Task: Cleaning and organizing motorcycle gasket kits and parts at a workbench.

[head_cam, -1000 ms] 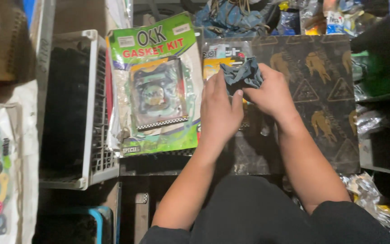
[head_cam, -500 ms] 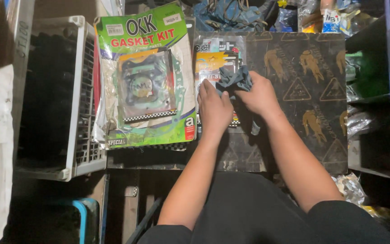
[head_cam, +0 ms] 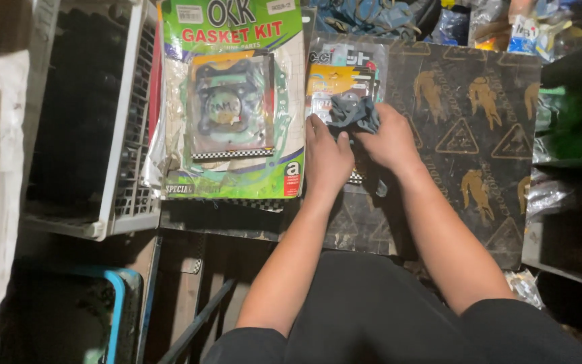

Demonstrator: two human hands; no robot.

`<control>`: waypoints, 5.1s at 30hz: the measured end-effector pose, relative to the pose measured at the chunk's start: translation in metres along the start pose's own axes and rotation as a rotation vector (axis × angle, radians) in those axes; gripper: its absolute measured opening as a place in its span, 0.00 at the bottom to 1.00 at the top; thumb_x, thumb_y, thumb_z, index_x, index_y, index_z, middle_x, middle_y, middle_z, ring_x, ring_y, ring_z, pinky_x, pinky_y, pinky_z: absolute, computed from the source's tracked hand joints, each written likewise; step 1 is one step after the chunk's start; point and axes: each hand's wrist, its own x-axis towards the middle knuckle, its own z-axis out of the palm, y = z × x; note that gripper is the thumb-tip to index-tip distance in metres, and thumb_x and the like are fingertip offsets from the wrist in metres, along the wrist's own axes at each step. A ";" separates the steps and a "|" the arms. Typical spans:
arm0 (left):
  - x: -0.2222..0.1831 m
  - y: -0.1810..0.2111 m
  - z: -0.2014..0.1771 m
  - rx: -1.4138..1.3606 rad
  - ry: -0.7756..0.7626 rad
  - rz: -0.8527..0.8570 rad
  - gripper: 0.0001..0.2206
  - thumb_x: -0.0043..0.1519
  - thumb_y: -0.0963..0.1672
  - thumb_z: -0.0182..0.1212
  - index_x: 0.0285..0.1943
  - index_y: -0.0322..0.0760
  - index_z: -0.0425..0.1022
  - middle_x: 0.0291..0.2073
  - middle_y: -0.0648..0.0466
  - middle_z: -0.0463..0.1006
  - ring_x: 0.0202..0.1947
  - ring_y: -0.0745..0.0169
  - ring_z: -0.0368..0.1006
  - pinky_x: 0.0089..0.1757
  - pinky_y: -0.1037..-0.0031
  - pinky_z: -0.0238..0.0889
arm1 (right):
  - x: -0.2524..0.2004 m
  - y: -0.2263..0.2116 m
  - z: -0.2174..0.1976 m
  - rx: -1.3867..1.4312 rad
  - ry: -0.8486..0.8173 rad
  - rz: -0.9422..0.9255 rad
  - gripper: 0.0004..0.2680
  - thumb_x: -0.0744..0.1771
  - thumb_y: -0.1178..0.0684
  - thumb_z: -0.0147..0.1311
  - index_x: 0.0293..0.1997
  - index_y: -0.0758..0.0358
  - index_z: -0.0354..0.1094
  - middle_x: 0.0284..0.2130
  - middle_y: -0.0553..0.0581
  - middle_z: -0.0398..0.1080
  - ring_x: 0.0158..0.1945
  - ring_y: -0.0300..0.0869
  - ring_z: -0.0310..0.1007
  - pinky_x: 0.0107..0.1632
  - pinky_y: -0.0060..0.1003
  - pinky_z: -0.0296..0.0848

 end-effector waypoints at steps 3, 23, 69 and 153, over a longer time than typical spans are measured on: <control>-0.003 0.001 0.003 0.032 0.002 0.001 0.32 0.64 0.42 0.53 0.72 0.08 0.49 0.69 0.20 0.53 0.71 0.21 0.50 0.66 0.44 0.47 | 0.015 0.010 0.012 -0.001 0.033 -0.190 0.16 0.58 0.60 0.63 0.49 0.69 0.70 0.45 0.73 0.72 0.53 0.71 0.71 0.51 0.61 0.72; 0.013 -0.053 0.069 0.284 0.103 0.152 0.33 0.59 0.44 0.57 0.66 0.06 0.56 0.67 0.17 0.54 0.68 0.19 0.50 0.65 0.46 0.44 | 0.135 0.019 0.042 -0.292 -0.113 -0.298 0.18 0.55 0.52 0.68 0.44 0.68 0.72 0.42 0.70 0.74 0.46 0.65 0.72 0.50 0.53 0.71; 0.031 -0.013 0.082 0.472 -0.050 0.123 0.31 0.52 0.42 0.73 0.66 0.33 0.66 0.58 0.42 0.61 0.60 0.32 0.55 0.52 0.39 0.56 | 0.007 0.096 -0.015 -0.327 0.052 0.305 0.26 0.61 0.39 0.69 0.55 0.73 0.67 0.47 0.72 0.68 0.52 0.71 0.73 0.54 0.60 0.74; 0.079 -0.054 -0.290 0.264 0.007 -0.271 0.44 0.55 0.56 0.73 0.71 0.22 0.60 0.63 0.31 0.68 0.65 0.30 0.65 0.61 0.48 0.60 | -0.004 -0.181 0.005 0.177 -0.148 0.162 0.15 0.63 0.52 0.59 0.52 0.68 0.71 0.42 0.75 0.75 0.54 0.70 0.72 0.53 0.61 0.70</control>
